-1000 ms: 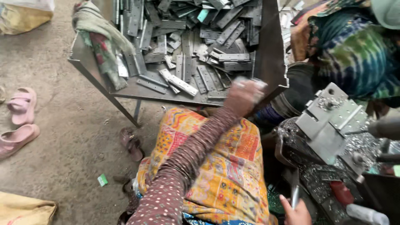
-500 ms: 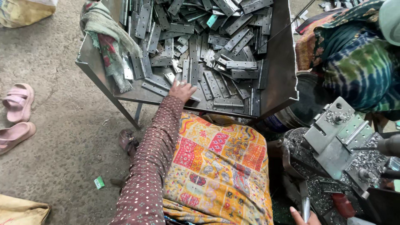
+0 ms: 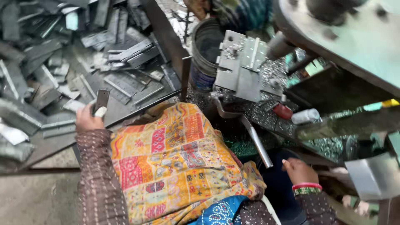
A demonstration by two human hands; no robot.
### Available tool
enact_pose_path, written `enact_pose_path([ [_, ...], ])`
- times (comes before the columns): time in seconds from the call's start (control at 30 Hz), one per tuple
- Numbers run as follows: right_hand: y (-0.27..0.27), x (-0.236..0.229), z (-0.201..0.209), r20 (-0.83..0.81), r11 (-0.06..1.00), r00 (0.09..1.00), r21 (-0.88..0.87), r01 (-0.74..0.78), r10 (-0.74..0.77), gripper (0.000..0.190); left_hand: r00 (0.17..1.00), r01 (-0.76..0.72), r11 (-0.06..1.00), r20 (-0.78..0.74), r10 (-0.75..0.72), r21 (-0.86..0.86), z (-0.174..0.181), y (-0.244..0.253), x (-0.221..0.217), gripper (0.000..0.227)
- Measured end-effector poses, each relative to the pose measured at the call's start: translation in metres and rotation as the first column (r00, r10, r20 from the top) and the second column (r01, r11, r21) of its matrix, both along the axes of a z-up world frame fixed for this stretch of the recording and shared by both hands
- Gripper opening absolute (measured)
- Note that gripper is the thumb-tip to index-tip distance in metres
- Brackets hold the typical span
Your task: The person operates a manual press machine to process metal hinge components. They pick up a hinge from a bin, place it into the press, activate the lever, and then remove the processed hinge, repeating this cycle continuously.
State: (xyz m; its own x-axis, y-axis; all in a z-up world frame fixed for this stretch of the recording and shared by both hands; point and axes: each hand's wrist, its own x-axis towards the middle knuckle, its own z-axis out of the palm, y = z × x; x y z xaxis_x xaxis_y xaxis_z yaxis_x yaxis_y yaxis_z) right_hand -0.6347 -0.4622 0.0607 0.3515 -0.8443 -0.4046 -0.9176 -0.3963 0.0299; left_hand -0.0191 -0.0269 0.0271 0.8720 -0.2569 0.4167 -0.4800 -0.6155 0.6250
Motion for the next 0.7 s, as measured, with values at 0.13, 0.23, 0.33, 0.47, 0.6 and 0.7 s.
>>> enact_pose_path([
  [0.13, -0.002, 0.040, 0.024, 0.432, 0.957, 0.873, -0.265, -0.119, 0.228, 0.042, 0.972, 0.206, 0.979, 0.118, -0.204, -0.006, 0.081, -0.098, -0.051, 0.032],
  [0.23, 0.004, 0.085, 0.034, 0.694, 0.969, 0.698, 0.246, 0.002, -0.177, 0.046, 0.913, 0.342, 0.939, 0.221, -0.342, 0.042, 0.137, -0.181, -0.099, 0.036],
  [0.33, 0.027, 0.122, 0.037, 0.727, 0.896, 0.600, 0.443, -0.035, -0.335, 0.053, 0.754, 0.560, 0.828, 0.407, -0.516, 0.013, 0.174, -0.255, -0.139, 0.029],
  [0.47, 0.047, 0.147, 0.053, 0.568, 0.990, 0.822, 0.133, -0.044, -0.040, 0.055, 0.749, 0.439, 0.788, 0.309, -0.587, 0.432, 0.180, -0.332, -0.171, 0.045],
  [0.6, 0.049, 0.160, 0.074, 0.519, 0.992, 0.846, -0.051, -0.116, 0.126, 0.051, 0.742, 0.430, 0.782, 0.317, -0.591, 0.452, 0.155, -0.341, -0.185, 0.041],
  [0.7, 0.057, 0.161, 0.075, 0.530, 0.911, 0.749, -0.329, -0.250, 0.397, 0.044, 0.671, 0.463, 0.839, 0.504, -0.543, 0.286, 0.134, -0.327, -0.199, 0.049],
])
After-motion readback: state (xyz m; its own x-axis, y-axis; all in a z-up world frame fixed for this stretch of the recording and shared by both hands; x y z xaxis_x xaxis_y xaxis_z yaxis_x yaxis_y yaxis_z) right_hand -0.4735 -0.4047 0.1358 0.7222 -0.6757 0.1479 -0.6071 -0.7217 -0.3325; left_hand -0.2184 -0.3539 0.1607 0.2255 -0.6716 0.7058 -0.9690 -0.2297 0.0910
